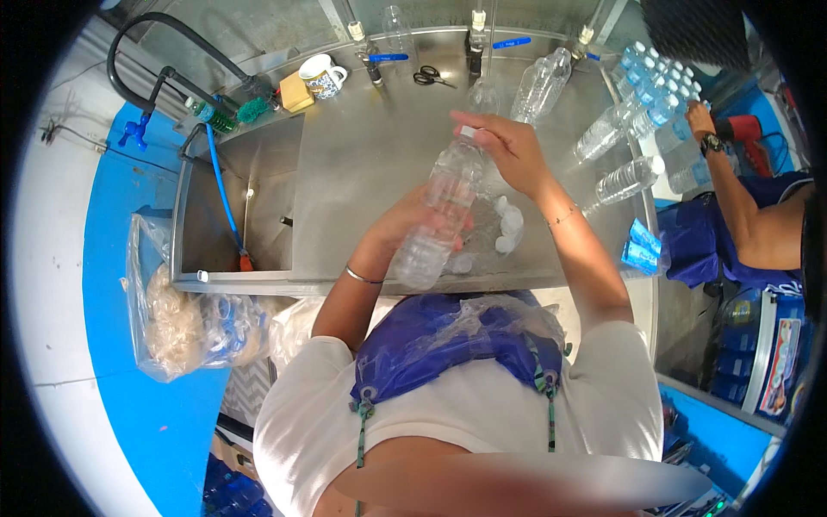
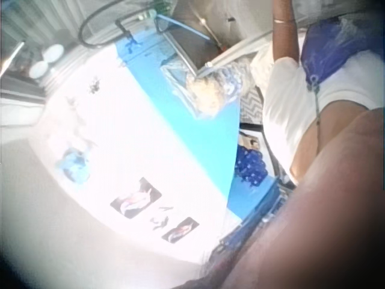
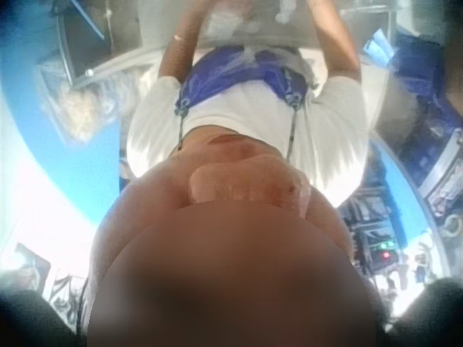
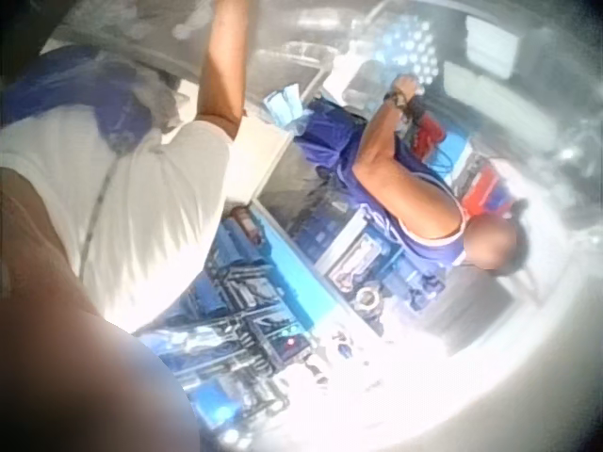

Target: The person repeatedly picks up empty plastic water bottles from a metal table, screws on white caps, and places the capped bottles into a large plastic bag. The process is continuous and repetitive, with the person handling bottles one at a time.

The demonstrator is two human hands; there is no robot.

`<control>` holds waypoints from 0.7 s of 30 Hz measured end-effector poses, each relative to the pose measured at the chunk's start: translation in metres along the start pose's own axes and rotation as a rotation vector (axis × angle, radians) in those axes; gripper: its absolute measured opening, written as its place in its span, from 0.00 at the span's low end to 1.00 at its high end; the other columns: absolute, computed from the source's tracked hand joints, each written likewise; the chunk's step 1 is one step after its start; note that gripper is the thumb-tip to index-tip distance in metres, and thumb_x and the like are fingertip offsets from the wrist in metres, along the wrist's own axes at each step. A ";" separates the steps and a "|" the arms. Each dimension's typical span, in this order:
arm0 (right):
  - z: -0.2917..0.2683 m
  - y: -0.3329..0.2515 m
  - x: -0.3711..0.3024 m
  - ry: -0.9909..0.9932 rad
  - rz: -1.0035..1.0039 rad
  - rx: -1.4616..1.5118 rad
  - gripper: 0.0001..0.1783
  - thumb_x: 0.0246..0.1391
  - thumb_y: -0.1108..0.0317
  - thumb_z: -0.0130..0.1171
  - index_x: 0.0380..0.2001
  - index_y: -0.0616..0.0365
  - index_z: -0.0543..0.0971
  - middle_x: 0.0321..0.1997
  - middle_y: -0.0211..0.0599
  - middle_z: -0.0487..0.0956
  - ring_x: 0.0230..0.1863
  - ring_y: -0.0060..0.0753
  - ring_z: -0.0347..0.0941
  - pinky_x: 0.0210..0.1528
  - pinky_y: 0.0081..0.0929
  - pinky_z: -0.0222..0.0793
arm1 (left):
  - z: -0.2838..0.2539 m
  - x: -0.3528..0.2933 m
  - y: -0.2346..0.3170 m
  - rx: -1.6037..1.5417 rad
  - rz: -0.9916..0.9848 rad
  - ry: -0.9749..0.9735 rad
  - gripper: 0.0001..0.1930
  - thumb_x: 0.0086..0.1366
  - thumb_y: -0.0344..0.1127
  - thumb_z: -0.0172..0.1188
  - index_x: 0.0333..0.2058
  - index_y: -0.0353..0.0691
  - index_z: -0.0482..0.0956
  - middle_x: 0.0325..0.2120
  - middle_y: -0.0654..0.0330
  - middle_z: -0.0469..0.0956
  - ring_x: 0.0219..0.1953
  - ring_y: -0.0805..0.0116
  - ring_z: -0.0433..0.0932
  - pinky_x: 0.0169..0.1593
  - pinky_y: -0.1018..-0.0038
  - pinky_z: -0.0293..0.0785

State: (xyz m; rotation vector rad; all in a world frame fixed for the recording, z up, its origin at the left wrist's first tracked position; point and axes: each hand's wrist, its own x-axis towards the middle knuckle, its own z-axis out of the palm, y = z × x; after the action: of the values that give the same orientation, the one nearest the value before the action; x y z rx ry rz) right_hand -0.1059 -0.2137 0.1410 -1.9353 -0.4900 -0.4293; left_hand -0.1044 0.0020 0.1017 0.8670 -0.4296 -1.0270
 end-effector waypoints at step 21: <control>-0.084 0.035 -0.031 0.083 0.450 0.127 0.30 0.66 0.45 0.38 0.45 0.63 0.75 0.25 0.36 0.74 0.30 0.29 0.70 0.38 0.28 0.67 | 0.010 0.072 -0.018 1.100 0.161 0.370 0.40 0.39 0.41 0.71 0.50 0.28 0.66 0.34 0.45 0.80 0.38 0.53 0.81 0.42 0.65 0.75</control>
State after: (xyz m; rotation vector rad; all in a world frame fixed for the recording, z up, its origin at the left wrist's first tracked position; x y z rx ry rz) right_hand -0.1204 -0.3078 0.1310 -1.8283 -0.0196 -0.1799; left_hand -0.0868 -0.0695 0.0881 1.9229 -0.7430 -0.3954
